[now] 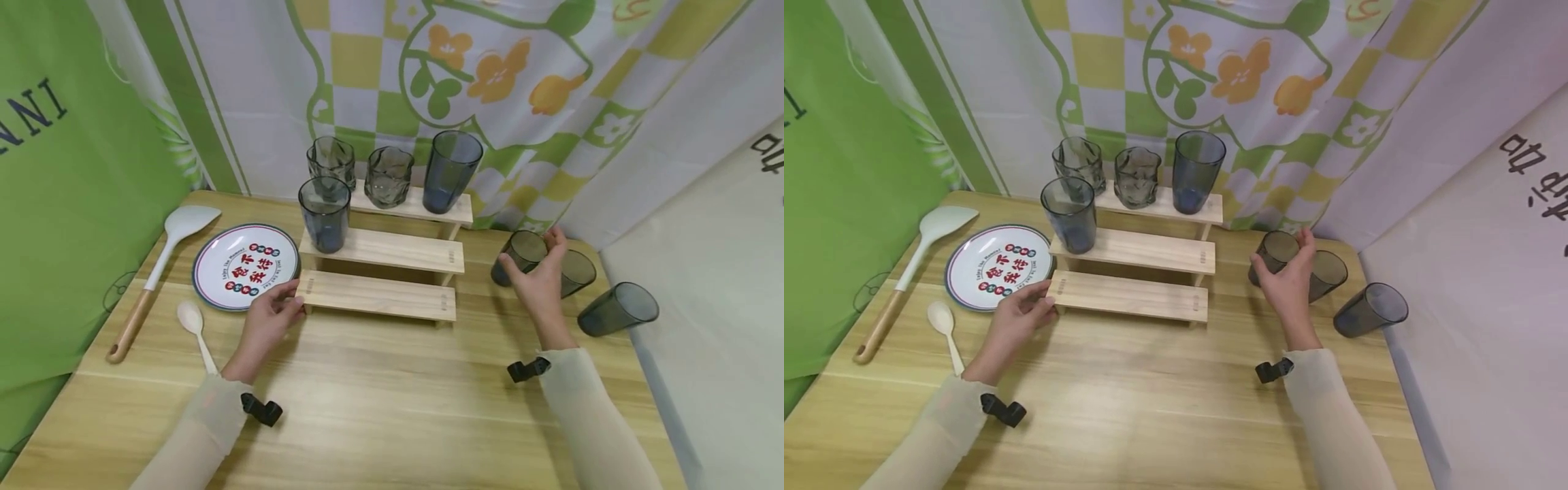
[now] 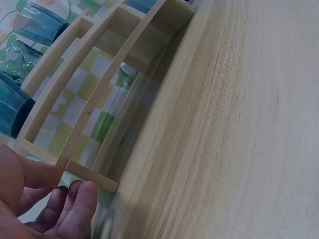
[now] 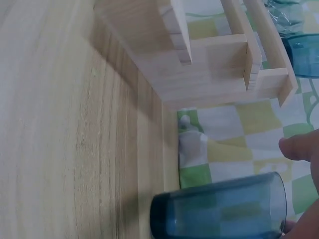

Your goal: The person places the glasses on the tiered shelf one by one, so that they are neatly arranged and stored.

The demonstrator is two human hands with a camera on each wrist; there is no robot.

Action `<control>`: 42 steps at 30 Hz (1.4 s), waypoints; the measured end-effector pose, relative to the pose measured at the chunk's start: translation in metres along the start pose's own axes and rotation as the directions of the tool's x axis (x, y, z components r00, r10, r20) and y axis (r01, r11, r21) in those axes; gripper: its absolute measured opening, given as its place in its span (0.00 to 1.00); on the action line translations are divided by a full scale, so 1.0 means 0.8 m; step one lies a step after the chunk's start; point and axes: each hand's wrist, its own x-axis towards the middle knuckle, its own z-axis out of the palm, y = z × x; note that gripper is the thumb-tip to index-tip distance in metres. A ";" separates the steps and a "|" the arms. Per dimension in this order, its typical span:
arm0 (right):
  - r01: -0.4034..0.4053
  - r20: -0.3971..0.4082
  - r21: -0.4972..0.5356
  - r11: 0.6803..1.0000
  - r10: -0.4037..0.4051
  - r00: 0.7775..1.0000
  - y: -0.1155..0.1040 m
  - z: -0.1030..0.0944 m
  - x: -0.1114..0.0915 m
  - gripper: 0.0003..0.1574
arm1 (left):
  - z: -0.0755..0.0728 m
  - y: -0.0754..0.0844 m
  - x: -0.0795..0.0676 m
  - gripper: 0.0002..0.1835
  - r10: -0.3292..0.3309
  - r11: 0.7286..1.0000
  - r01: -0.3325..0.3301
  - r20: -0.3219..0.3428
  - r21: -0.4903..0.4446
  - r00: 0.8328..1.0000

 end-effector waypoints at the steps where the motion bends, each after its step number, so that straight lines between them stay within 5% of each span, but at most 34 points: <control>1: 0.014 0.000 -0.032 0.999 -0.014 1.000 0.000 0.001 -0.001 0.62 | 0.000 0.000 0.000 0.23 0.000 1.000 0.000 -0.002 0.004 1.000; 7: 0.067 0.040 -0.084 0.994 -0.064 0.997 0.001 0.009 -0.007 0.63 | -0.003 -0.002 -0.002 0.23 0.006 1.000 -0.006 -0.012 -0.005 1.000; 14: -0.116 0.106 0.141 0.983 0.101 0.989 0.016 0.013 -0.008 0.66 | 0.001 0.000 0.000 0.23 -0.007 1.000 0.007 0.002 -0.021 1.000; 25: -0.238 0.211 0.209 0.949 0.194 0.958 0.036 0.008 -0.012 0.67 | 0.000 -0.001 0.000 0.23 0.006 1.000 -0.006 -0.008 -0.012 1.000; 34: -0.236 0.266 0.221 0.946 0.175 0.948 0.041 0.009 -0.014 0.61 | 0.000 -0.002 0.001 0.23 0.017 1.000 -0.017 -0.008 -0.022 1.000; 42: -0.221 0.220 0.234 0.947 0.169 0.961 0.044 0.013 -0.015 0.57 | -0.001 -0.004 0.003 0.23 0.013 1.000 -0.013 -0.005 -0.027 1.000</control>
